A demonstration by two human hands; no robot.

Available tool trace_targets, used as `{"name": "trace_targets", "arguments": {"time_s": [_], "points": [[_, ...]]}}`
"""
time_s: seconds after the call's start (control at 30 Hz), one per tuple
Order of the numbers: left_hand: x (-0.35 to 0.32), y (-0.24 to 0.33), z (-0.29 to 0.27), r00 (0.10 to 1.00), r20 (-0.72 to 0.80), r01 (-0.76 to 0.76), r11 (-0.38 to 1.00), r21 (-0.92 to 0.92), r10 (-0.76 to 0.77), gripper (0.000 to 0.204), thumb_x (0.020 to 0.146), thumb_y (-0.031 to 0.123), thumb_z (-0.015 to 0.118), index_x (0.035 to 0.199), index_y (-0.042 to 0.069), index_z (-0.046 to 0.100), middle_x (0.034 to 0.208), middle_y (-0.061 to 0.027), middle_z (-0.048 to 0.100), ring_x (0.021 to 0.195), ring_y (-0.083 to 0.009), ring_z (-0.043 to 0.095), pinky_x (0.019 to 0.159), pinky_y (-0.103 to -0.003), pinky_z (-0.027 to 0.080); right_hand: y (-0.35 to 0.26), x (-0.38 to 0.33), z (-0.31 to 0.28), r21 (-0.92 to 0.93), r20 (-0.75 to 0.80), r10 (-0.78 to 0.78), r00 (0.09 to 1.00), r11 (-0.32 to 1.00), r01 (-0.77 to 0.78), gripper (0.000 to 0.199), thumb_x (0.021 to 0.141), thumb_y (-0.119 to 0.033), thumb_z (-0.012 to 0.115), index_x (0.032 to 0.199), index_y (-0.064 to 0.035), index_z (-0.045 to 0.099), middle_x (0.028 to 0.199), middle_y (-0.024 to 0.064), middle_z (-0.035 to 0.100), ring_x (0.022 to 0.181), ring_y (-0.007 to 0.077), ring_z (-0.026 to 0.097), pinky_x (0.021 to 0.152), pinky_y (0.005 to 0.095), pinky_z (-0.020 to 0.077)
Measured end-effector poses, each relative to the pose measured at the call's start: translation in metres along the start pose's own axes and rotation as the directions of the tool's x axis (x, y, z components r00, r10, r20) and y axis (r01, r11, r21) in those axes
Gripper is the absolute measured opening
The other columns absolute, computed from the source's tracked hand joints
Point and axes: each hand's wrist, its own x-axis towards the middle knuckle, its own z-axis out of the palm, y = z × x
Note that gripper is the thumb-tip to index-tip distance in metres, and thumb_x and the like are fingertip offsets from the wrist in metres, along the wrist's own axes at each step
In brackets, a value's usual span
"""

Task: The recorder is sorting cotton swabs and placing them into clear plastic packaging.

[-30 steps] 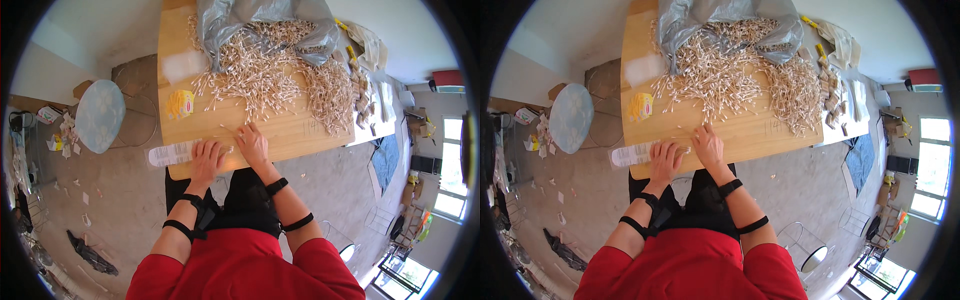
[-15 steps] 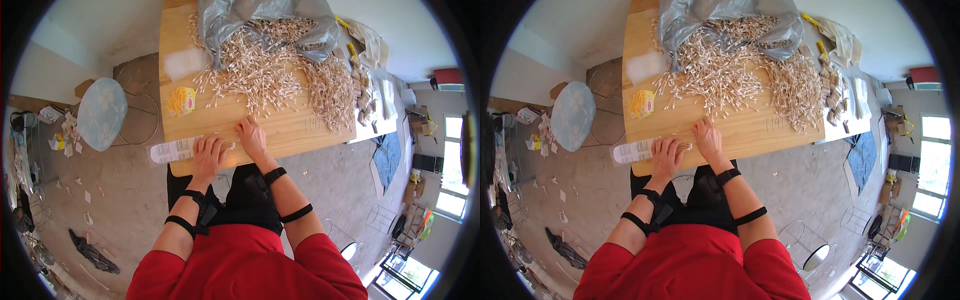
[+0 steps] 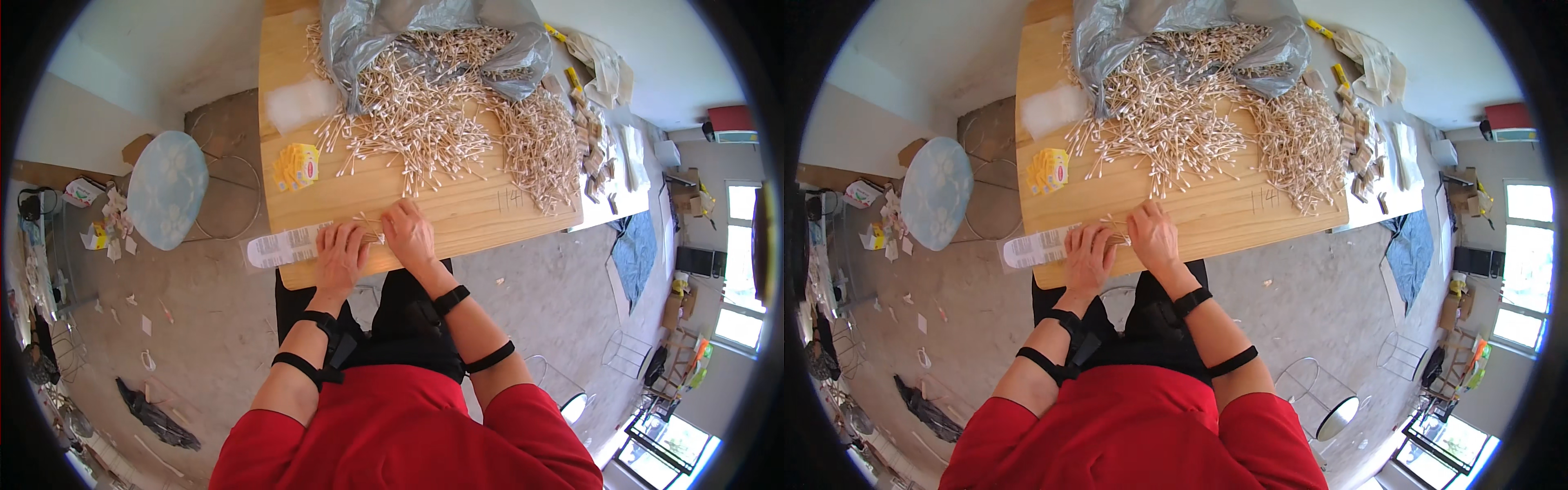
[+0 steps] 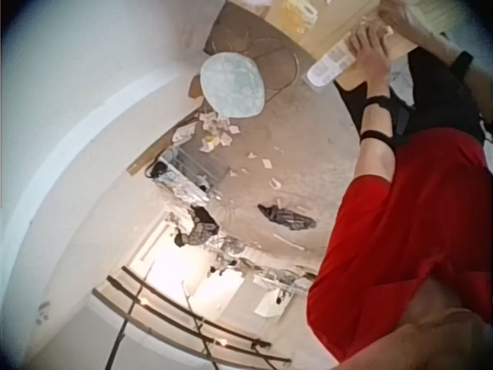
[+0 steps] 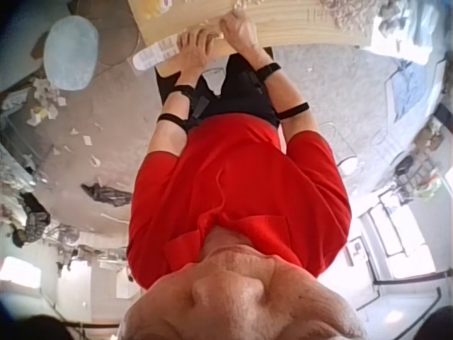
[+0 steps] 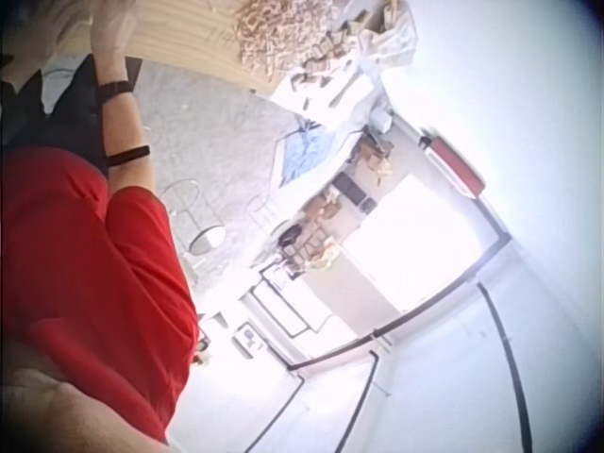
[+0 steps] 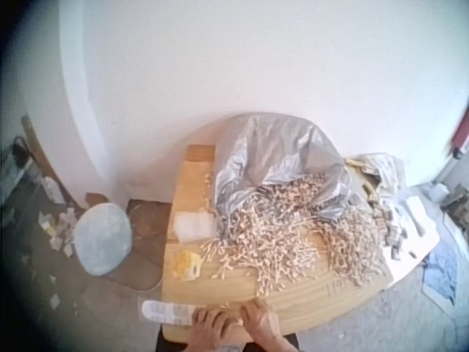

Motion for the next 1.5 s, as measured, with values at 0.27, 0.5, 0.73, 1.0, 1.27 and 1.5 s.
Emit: {"name": "trace_targets", "arguments": {"time_s": [0.27,0.5,0.73,1.0,1.27,1.5], "points": [[-0.004,-0.002,0.004,1.000,0.010,0.021,1.000,0.006,-0.022,0.035,0.078,0.016,0.069,0.111,0.011,0.058,0.116,-0.0049,0.055,0.112,-0.0290,0.049,0.101,-0.047,0.036,-0.009,-0.002,-0.006,-0.051,0.144,0.074,0.987,0.996,-0.067,0.016,0.077,-0.019,0.071,0.076,-0.0052,0.063,0.084,0.0121,0.060,0.086,0.0335,0.060,0.072,0.0443,0.0498],[-0.002,-0.002,0.002,1.000,0.006,0.020,1.000,0.004,-0.020,0.035,0.078,0.015,0.069,0.111,0.011,0.058,0.116,-0.0046,0.055,0.114,-0.0287,0.049,0.102,-0.047,0.035,0.000,0.008,-0.001,-0.046,0.085,0.078,0.993,0.996,-0.074,0.014,0.075,-0.017,0.073,0.077,-0.0066,0.063,0.084,0.0098,0.058,0.089,0.0328,0.059,0.071,0.0439,0.0506],[-0.001,0.000,0.001,0.999,0.049,0.019,1.000,-0.018,-0.019,0.038,0.080,0.017,0.068,0.116,0.010,0.056,0.121,-0.0056,0.054,0.117,-0.0292,0.048,0.104,-0.047,0.034,0.014,0.005,0.001,0.095,0.068,-0.047,0.997,0.995,0.040,0.011,0.078,-0.012,0.070,0.083,-0.0056,0.063,0.086,0.0091,0.058,0.089,0.0316,0.059,0.069,0.0435,0.0505],[0.001,0.001,-0.005,0.995,0.095,0.016,1.000,0.025,-0.018,0.045,0.084,0.020,0.066,0.125,0.007,0.053,0.129,-0.0067,0.049,0.128,-0.0259,0.042,0.112,-0.047,0.029,-0.006,0.007,0.008,0.011,-0.226,0.342,0.912,0.937,-0.349,0.010,0.081,-0.012,0.068,0.086,-0.0050,0.062,0.088,0.0124,0.060,0.085,0.0342,0.060,0.068,0.0451,0.0495],[-0.001,-0.001,-0.003,0.997,0.072,0.020,0.999,-0.031,-0.017,0.045,0.079,0.016,0.068,0.121,0.008,0.055,0.126,-0.0071,0.050,0.124,-0.0308,0.043,0.110,-0.048,0.031,0.014,0.004,0.011,-0.015,-0.063,0.245,0.967,0.969,-0.246,0.012,0.084,-0.016,0.066,0.082,-0.0048,0.060,0.084,0.0164,0.061,0.073,0.0384,0.062,0.064,0.0463,0.0490],[0.000,0.000,-0.004,0.998,0.065,0.013,1.000,-0.023,-0.011,0.043,0.079,0.015,0.068,0.120,0.008,0.057,0.125,-0.0080,0.051,0.121,-0.0319,0.046,0.107,-0.048,0.033,-0.002,0.035,0.008,-0.089,-0.180,0.338,0.924,0.930,-0.358,0.016,0.084,-0.020,0.066,0.082,-0.0053,0.061,0.087,0.0150,0.063,0.076,0.0375,0.064,0.064,0.0483,0.0498]]}}
